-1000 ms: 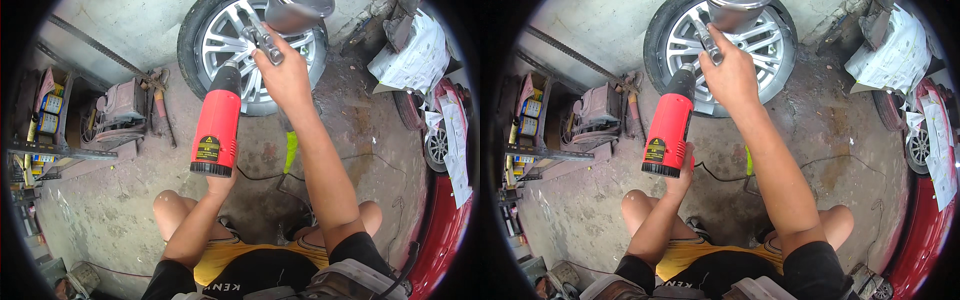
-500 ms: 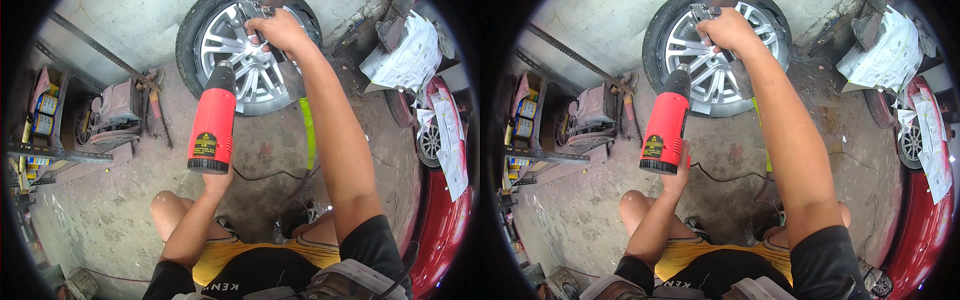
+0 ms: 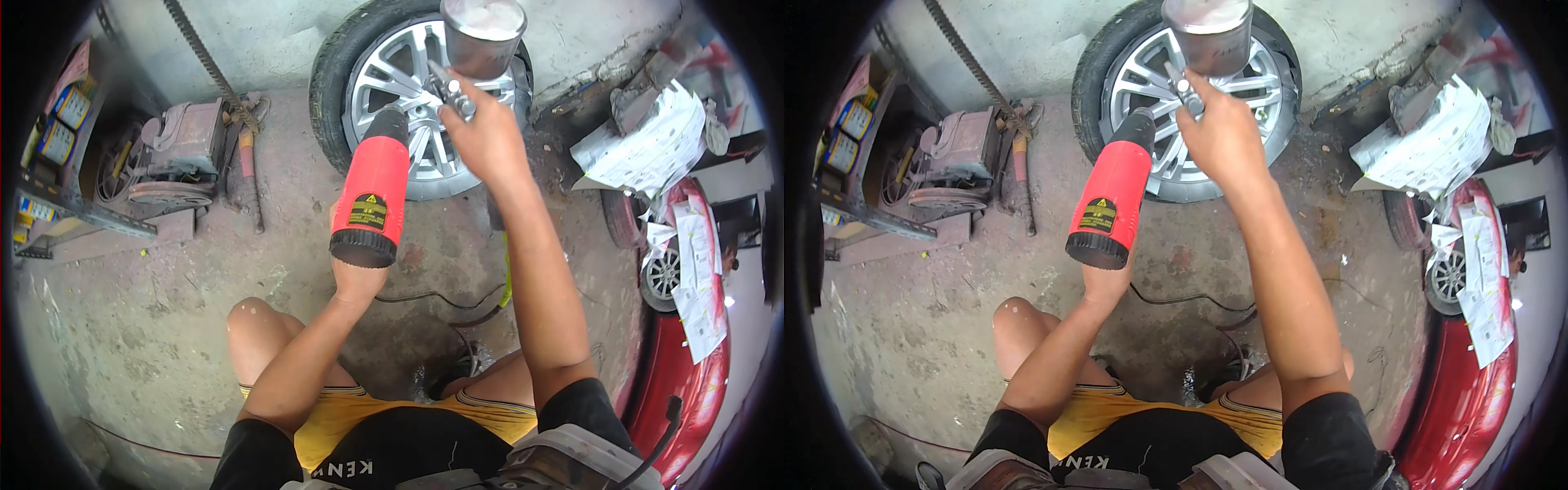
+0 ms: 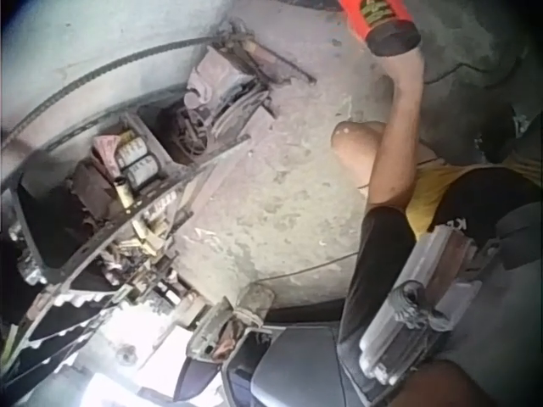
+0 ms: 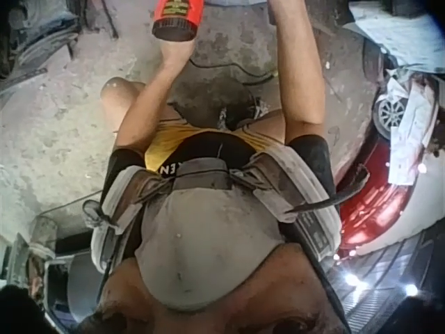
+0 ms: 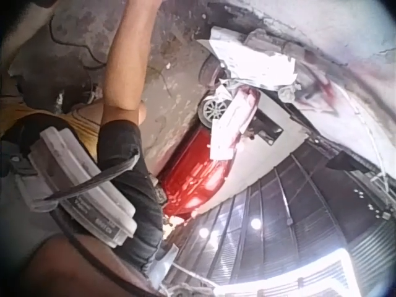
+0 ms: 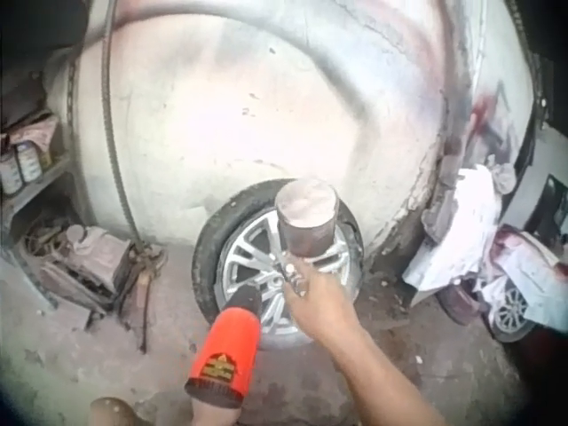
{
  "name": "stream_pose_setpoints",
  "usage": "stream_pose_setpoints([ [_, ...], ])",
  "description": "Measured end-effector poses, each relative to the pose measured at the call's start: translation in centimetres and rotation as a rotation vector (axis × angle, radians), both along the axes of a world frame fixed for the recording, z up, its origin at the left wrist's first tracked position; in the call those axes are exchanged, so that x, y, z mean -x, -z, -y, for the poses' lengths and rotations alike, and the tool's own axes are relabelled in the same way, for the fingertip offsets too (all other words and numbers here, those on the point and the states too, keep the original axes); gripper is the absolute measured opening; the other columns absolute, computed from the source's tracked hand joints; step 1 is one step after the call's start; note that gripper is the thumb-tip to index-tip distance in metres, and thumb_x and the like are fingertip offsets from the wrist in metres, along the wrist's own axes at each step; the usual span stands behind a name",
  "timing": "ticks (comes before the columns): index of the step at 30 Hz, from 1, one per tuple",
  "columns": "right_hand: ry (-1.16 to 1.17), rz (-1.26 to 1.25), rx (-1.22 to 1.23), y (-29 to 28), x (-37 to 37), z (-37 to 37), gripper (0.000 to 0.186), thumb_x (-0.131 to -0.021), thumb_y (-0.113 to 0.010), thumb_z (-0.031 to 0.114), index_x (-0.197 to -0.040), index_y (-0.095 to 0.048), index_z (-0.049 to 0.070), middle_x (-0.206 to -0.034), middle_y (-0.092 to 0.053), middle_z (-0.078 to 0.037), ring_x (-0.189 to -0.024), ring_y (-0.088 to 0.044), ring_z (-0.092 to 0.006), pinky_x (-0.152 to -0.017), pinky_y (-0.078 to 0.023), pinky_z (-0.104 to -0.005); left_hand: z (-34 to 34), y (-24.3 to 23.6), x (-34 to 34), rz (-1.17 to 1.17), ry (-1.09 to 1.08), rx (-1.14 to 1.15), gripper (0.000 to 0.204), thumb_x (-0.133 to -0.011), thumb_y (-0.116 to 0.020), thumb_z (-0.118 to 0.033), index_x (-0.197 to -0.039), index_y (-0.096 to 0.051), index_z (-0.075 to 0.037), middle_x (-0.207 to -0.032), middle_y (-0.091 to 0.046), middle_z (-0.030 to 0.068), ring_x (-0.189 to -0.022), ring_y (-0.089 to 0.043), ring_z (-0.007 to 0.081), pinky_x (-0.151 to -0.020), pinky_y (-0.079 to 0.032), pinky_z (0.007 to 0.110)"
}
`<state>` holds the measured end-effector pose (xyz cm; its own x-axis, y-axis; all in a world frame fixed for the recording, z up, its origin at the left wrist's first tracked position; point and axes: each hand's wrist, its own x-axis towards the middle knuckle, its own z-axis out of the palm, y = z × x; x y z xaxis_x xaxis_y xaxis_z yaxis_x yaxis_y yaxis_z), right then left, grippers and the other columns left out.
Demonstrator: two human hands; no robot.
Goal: Painting a car rim with a spray gun and using a heat gun to dry the paint.
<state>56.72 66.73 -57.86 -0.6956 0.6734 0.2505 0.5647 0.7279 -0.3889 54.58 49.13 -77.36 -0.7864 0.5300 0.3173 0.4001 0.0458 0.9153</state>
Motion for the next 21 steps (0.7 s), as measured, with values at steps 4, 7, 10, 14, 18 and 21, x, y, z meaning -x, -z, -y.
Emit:
stream_pose_setpoints([
  [4, -0.004, -0.033, -0.116, 0.8, 1.0, 1.7, 0.051, -0.087, -0.069, 0.017, -0.137, -0.062, 0.009, -0.106, -0.070, -0.026, -0.096, -0.069, -0.0426, -0.087, -0.054, -0.0467, -0.4, -1.2, 0.4, -0.026, -0.025, -0.040, 0.036, -0.089, -0.070, -0.012, -0.124, -0.067, -0.006, -0.121, -0.067, 0.0160, -0.118, -0.060, 0.0363, -0.102, -0.046, 0.047],
  [7, -0.020, -0.166, -0.181, 0.7, 1.6, 1.9, 0.051, -0.087, -0.069, 0.015, -0.137, -0.061, 0.008, -0.107, -0.071, -0.026, -0.095, -0.069, -0.0419, -0.087, -0.054, -0.0460, -0.2, -1.0, 0.6, 0.015, -0.014, -0.016, 0.036, -0.089, -0.070, -0.013, -0.124, -0.066, -0.005, -0.121, -0.067, 0.0163, -0.117, -0.061, 0.0360, -0.102, -0.046, 0.047],
  [10, -0.007, -0.160, -0.145, 0.7, 1.0, 1.8, 0.049, -0.088, -0.069, 0.017, -0.136, -0.062, 0.007, -0.105, -0.071, -0.026, -0.093, -0.069, -0.0413, -0.085, -0.055, -0.0457, 0.2, -1.1, 0.6, 0.035, -0.017, -0.031, 0.037, -0.089, -0.071, -0.013, -0.124, -0.066, -0.004, -0.122, -0.067, 0.0163, -0.117, -0.061, 0.0358, -0.101, -0.047, 0.046],
  [14, 0.013, -0.153, -0.060, 2.5, -0.6, 2.1, 0.051, -0.088, -0.069, 0.019, -0.136, -0.062, 0.007, -0.089, -0.070, -0.029, -0.080, -0.070, -0.0421, -0.076, -0.054, -0.0460, 0.9, -1.0, 0.3, 0.140, 0.005, -0.045, 0.037, -0.089, -0.072, -0.014, -0.123, -0.066, -0.003, -0.122, -0.067, 0.0163, -0.115, -0.063, 0.0342, -0.100, -0.048, 0.045],
  [18, 0.036, -0.209, 0.062, 3.7, -0.2, 3.4, 0.051, -0.087, -0.069, 0.018, -0.136, -0.062, 0.006, -0.092, -0.070, -0.029, -0.079, -0.070, -0.0414, -0.075, -0.054, -0.0451, 1.9, -0.4, 0.4, 0.050, 0.008, 0.004, 0.035, -0.090, -0.072, -0.013, -0.122, -0.066, 0.000, -0.119, -0.068, 0.0160, -0.111, -0.065, 0.0319, -0.097, -0.049, 0.043],
  [21, 0.012, -0.238, 0.063, 4.8, 0.9, 3.2, 0.052, -0.087, -0.068, 0.018, -0.136, -0.061, 0.004, -0.107, -0.070, -0.027, -0.094, -0.070, -0.0413, -0.085, -0.054, -0.0446, 2.4, -0.1, 0.4, -0.117, 0.038, 0.082, 0.034, -0.090, -0.073, -0.012, -0.120, -0.066, 0.000, -0.116, -0.069, 0.0157, -0.109, -0.065, 0.0309, -0.096, -0.049, 0.042],
])
